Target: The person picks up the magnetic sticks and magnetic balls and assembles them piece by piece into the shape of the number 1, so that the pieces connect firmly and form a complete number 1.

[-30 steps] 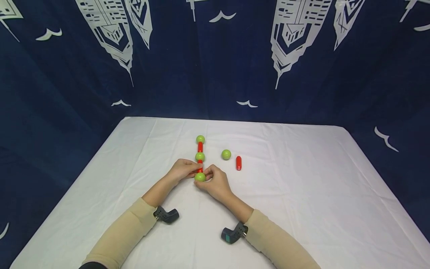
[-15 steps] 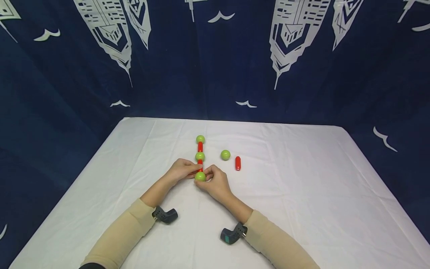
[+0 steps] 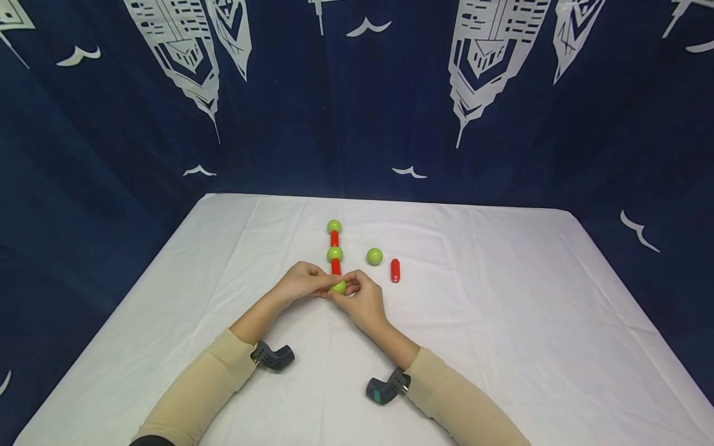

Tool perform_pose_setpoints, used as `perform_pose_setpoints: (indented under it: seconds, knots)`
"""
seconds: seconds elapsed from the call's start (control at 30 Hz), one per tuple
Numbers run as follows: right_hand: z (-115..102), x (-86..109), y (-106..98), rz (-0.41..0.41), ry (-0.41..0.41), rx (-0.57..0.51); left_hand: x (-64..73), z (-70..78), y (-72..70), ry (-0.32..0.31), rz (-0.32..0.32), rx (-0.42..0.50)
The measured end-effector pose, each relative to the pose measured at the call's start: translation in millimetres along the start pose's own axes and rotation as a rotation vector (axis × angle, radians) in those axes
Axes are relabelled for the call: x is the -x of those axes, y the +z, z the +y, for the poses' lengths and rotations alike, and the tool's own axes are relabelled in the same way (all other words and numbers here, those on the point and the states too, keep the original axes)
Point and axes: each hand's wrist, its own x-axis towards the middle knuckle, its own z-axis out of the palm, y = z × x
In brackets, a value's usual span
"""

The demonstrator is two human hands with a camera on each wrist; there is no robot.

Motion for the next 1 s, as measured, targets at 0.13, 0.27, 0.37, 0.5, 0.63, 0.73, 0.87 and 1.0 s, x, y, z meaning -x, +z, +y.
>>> perform_pose_setpoints:
  seconds: [0.13, 0.27, 0.37, 0.5, 0.63, 0.73, 0.87, 1.0]
  knots:
    - [0.9, -0.3, 0.7, 0.006, 0.000, 0.001, 0.7, 0.2, 2.5, -0.006, -0.012, 0.009]
    - [2.3, -1.2, 1.2, 0.013, -0.011, 0.015, -0.1, -1.9, 5.2, 0.013, -0.018, 0.013]
    - [3.0, -1.6, 1.2, 0.014, -0.017, 0.017, -1.1, -3.9, 6.3, 0.027, -0.016, 0.011]
    - [2.9, -1.6, 0.9, 0.012, -0.017, 0.011, -2.1, -5.1, 6.7, 0.039, 0.009, -0.011]
    - [1.7, -1.4, -0.1, 0.004, -0.004, -0.008, -1.8, -5.0, 5.6, 0.054, 0.034, -0.029]
    - [0.7, -1.4, -0.9, -0.004, 0.008, -0.028, -2.6, -5.2, 4.3, 0.061, 0.049, -0.041]
    - [-1.0, -1.6, -2.2, -0.011, 0.027, -0.044, -4.9, -6.5, 2.4, 0.059, 0.077, -0.075]
    - [-3.0, -2.0, -4.1, -0.018, 0.051, -0.061, -6.5, -7.8, 0.9, 0.057, 0.092, -0.083]
